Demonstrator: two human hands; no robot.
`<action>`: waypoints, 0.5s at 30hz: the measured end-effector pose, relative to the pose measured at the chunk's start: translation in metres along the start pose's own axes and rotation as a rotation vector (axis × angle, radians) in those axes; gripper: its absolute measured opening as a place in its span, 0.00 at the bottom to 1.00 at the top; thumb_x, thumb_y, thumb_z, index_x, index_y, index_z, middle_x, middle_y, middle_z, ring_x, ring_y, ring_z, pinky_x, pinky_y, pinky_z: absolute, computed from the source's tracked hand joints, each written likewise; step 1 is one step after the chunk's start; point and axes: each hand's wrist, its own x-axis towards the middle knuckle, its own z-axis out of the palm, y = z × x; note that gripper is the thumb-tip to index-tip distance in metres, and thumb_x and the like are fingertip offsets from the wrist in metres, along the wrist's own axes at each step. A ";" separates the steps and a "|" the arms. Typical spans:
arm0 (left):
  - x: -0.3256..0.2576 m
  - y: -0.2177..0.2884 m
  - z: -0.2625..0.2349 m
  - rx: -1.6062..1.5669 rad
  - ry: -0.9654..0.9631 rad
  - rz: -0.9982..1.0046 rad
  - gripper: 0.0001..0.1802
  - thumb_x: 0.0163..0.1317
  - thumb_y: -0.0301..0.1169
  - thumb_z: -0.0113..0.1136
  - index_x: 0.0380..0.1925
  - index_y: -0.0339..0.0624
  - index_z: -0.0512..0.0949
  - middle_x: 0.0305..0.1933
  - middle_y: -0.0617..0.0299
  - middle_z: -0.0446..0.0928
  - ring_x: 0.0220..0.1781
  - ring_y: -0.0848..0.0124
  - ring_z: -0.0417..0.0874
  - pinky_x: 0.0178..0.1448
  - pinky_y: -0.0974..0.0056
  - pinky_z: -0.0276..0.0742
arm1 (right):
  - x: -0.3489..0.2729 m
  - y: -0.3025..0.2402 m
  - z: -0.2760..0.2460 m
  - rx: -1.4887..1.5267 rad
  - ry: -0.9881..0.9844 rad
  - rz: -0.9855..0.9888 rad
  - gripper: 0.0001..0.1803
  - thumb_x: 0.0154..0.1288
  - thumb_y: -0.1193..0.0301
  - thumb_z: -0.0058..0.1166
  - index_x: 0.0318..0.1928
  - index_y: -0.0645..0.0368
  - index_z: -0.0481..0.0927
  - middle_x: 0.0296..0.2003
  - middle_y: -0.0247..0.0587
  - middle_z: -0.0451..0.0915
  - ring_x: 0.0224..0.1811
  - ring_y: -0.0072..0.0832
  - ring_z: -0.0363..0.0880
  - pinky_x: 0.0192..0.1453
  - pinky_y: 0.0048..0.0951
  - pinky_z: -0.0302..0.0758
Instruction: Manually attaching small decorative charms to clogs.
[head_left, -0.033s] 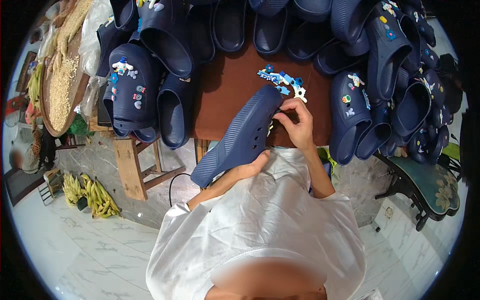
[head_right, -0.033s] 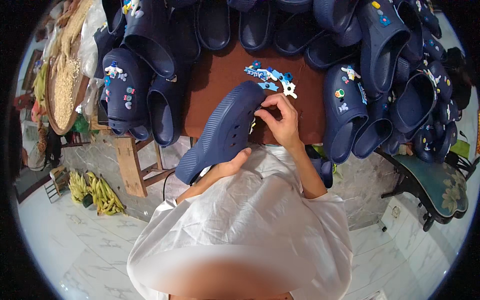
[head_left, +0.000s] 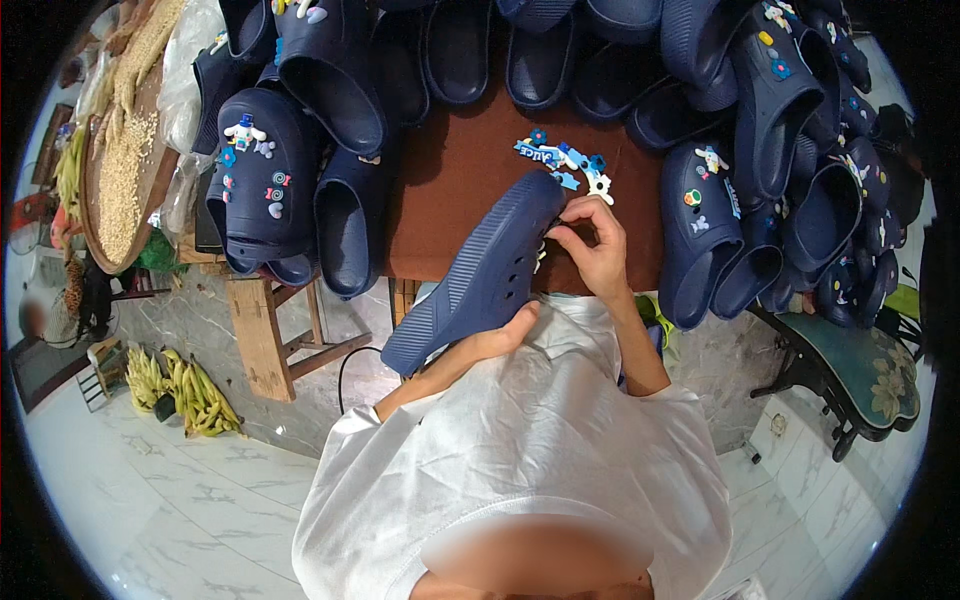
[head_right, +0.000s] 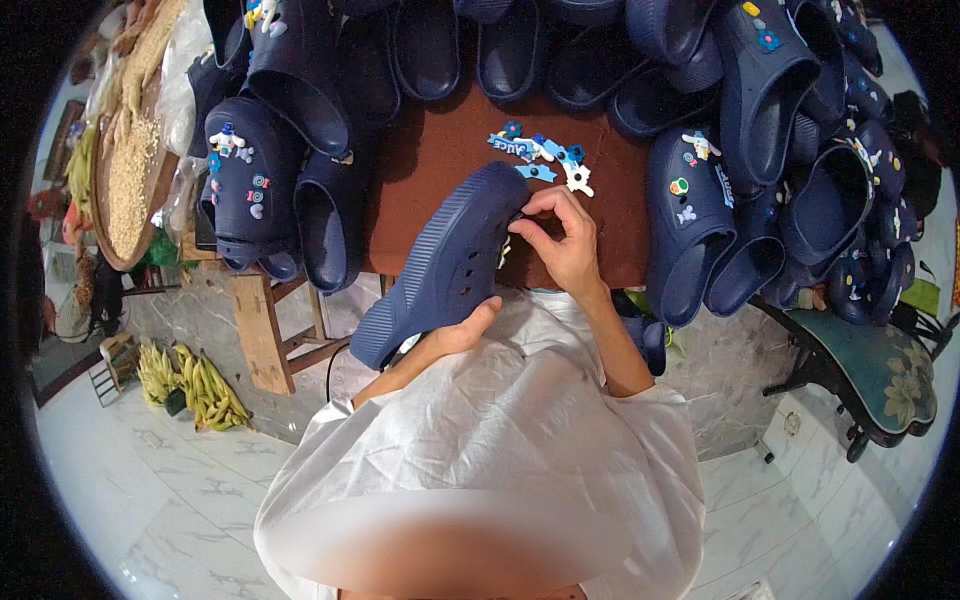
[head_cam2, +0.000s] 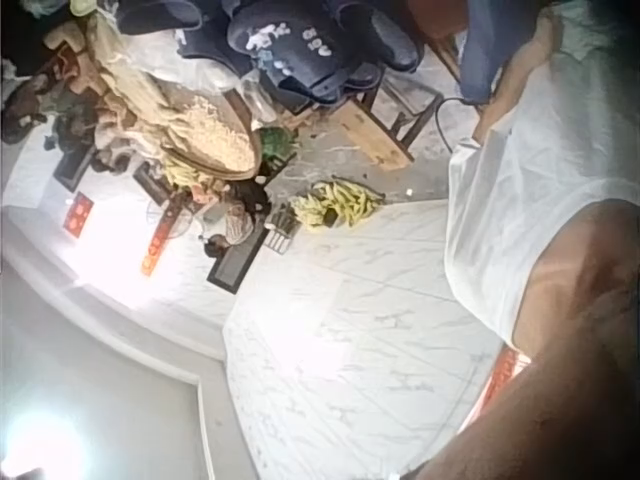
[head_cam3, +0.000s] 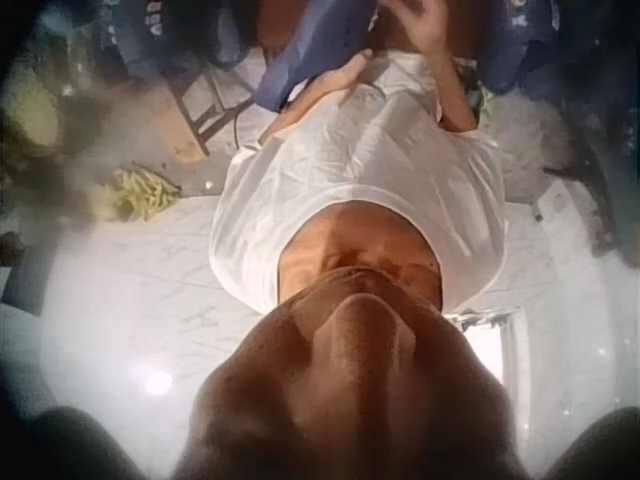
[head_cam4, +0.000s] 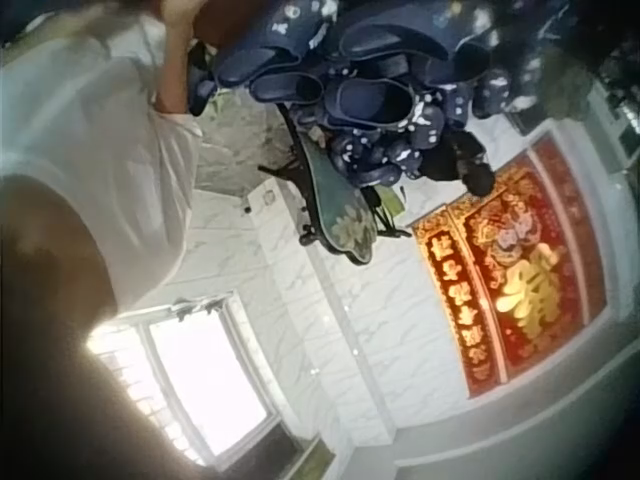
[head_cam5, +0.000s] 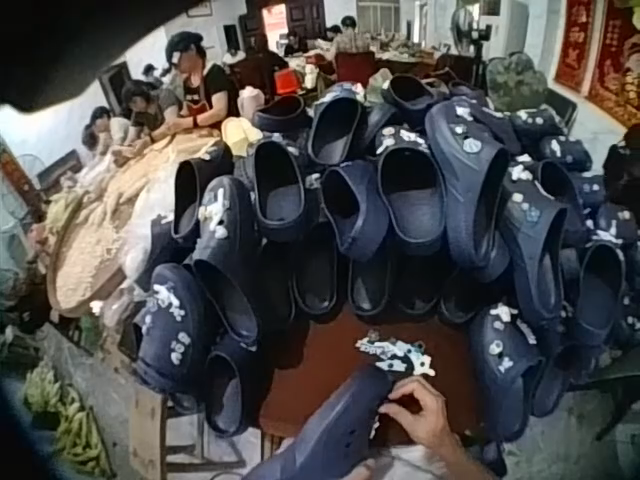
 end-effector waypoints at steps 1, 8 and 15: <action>0.001 0.006 -0.003 0.002 -0.001 0.000 0.27 0.57 0.36 0.64 0.55 0.34 0.72 0.52 0.51 0.74 0.55 0.60 0.74 0.58 0.57 0.71 | 0.000 0.004 -0.002 0.048 -0.032 -0.017 0.12 0.53 0.80 0.69 0.36 0.63 0.78 0.36 0.36 0.78 0.41 0.24 0.78 0.45 0.26 0.77; 0.003 0.016 -0.010 0.088 -0.029 0.161 0.25 0.54 0.34 0.64 0.52 0.36 0.75 0.47 0.51 0.76 0.48 0.60 0.77 0.52 0.57 0.74 | 0.002 0.001 -0.009 0.356 -0.108 0.150 0.08 0.59 0.82 0.65 0.36 0.63 0.78 0.34 0.33 0.80 0.37 0.18 0.78 0.42 0.21 0.76; 0.002 -0.002 -0.005 0.160 0.078 0.204 0.15 0.54 0.32 0.61 0.41 0.37 0.78 0.36 0.57 0.77 0.37 0.64 0.76 0.44 0.58 0.74 | 0.005 0.006 -0.016 0.583 -0.228 0.599 0.07 0.62 0.81 0.64 0.34 0.62 0.77 0.32 0.34 0.82 0.34 0.17 0.79 0.40 0.20 0.77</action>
